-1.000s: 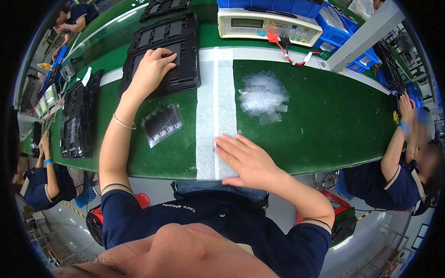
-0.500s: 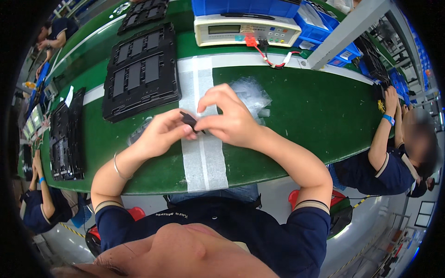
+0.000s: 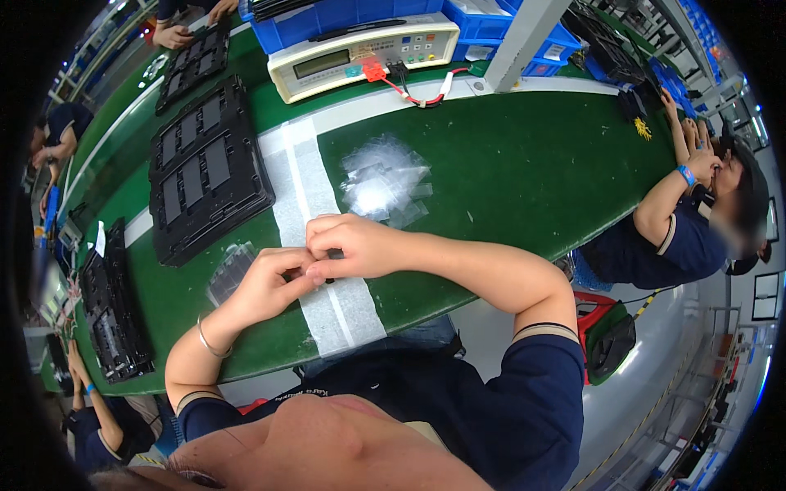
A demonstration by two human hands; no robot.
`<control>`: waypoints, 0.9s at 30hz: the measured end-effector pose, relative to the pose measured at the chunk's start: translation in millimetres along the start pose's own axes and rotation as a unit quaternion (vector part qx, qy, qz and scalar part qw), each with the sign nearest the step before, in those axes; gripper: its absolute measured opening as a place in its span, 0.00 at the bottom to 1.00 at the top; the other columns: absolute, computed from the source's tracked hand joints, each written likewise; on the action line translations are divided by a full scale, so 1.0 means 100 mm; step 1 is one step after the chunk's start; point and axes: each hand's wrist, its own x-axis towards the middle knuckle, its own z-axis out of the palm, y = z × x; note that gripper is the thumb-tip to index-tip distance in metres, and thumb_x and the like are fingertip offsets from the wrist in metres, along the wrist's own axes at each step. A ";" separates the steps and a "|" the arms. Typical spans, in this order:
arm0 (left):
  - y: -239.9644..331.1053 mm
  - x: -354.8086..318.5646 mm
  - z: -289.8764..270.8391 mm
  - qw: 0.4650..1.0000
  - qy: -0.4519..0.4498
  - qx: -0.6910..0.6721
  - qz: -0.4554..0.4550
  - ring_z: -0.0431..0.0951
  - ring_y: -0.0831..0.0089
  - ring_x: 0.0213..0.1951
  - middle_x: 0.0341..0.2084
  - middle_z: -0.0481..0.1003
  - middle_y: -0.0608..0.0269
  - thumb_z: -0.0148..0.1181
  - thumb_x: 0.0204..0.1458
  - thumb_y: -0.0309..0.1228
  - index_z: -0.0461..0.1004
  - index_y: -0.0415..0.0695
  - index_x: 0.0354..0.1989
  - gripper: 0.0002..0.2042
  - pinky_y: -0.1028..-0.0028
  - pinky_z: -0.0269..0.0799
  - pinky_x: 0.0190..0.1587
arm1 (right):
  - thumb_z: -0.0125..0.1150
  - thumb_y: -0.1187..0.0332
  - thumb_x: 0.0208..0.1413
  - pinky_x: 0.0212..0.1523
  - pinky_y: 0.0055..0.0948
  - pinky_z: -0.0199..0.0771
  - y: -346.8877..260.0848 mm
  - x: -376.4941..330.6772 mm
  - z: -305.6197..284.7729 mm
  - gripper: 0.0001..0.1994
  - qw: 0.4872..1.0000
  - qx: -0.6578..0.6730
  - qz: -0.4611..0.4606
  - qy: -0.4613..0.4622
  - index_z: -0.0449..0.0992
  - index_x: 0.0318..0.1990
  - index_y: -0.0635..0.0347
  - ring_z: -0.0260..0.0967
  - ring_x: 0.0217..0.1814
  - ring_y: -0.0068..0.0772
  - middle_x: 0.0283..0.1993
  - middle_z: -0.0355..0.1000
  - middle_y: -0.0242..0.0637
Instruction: The person attaches adhesive strips onto battery components by hand, peeling the backing films, sticking the strips, folding their edges over the sides of the components, and placing the finished items into a tray.
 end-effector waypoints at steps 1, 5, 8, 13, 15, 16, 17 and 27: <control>-0.03 -0.02 0.01 1.000 -0.003 0.000 -0.001 0.66 0.82 0.19 0.18 0.70 0.66 0.57 0.49 0.26 0.69 0.36 0.26 0.07 0.79 0.62 0.21 | 0.61 0.66 0.48 0.37 0.27 0.63 -0.01 0.00 -0.04 0.12 1.000 0.001 0.001 0.003 0.66 0.22 0.62 0.62 0.35 0.32 0.32 0.64 0.35; -0.11 -0.06 0.04 0.971 -0.026 -0.205 -0.119 0.65 0.86 0.21 0.19 0.70 0.71 0.57 0.50 0.27 0.69 0.37 0.25 0.07 0.80 0.61 0.22 | 0.58 0.72 0.50 0.41 0.29 0.66 0.13 0.02 -0.28 0.05 0.996 0.059 -0.009 -0.065 0.72 0.27 0.65 0.66 0.38 0.33 0.35 0.69 0.37; -0.07 -0.04 0.01 0.989 0.023 -0.078 -0.121 0.65 0.81 0.21 0.18 0.68 0.69 0.58 0.48 0.28 0.69 0.38 0.24 0.07 0.78 0.61 0.24 | 0.61 0.69 0.47 0.43 0.29 0.64 0.29 -0.05 -0.62 0.07 0.995 -0.101 0.012 0.023 0.69 0.25 0.60 0.65 0.40 0.32 0.35 0.67 0.35; -0.22 -0.04 0.03 0.962 0.129 0.240 -0.018 0.66 0.60 0.33 0.25 0.64 0.58 0.62 0.39 0.26 0.66 0.40 0.25 0.10 0.67 0.63 0.36 | 0.67 0.67 0.35 0.52 0.34 0.58 0.35 -0.17 -0.76 0.21 0.914 -0.353 0.123 0.155 0.70 0.41 0.54 0.56 0.50 0.43 0.45 0.62 0.38; -0.19 -0.04 0.07 0.944 0.180 0.278 -0.009 0.65 0.63 0.32 0.27 0.63 0.57 0.63 0.39 0.25 0.64 0.39 0.32 0.14 0.69 0.62 0.35 | 0.69 0.67 0.33 0.55 0.36 0.56 0.36 -0.16 -0.81 0.29 0.902 -0.386 0.079 0.175 0.67 0.48 0.53 0.55 0.52 0.44 0.48 0.59 0.39; -0.23 -0.07 0.08 0.937 0.186 0.296 0.000 0.65 0.60 0.35 0.31 0.63 0.54 0.63 0.38 0.26 0.61 0.38 0.38 0.19 0.68 0.63 0.38 | 0.68 0.68 0.34 0.55 0.36 0.56 0.35 -0.16 -0.83 0.29 0.896 -0.398 0.060 0.188 0.67 0.49 0.53 0.55 0.53 0.44 0.48 0.59 0.39; -0.22 -0.08 0.07 0.933 0.194 0.303 -0.010 0.65 0.60 0.35 0.31 0.63 0.54 0.63 0.38 0.26 0.61 0.38 0.38 0.19 0.68 0.63 0.38 | 0.67 0.69 0.36 0.55 0.37 0.56 0.35 -0.15 -0.83 0.26 0.889 -0.408 0.050 0.201 0.68 0.47 0.54 0.54 0.53 0.44 0.49 0.59 0.39; -0.29 -0.12 -1.16 0.777 0.330 0.499 -0.196 0.72 0.50 0.36 0.36 0.66 0.44 0.66 0.40 0.33 0.65 0.38 0.37 0.20 0.61 0.70 0.38 | 0.62 0.71 0.41 0.54 0.35 0.61 0.18 -0.10 -0.67 0.17 0.901 -0.388 0.001 0.195 0.70 0.42 0.58 0.56 0.55 0.43 0.50 0.60 0.39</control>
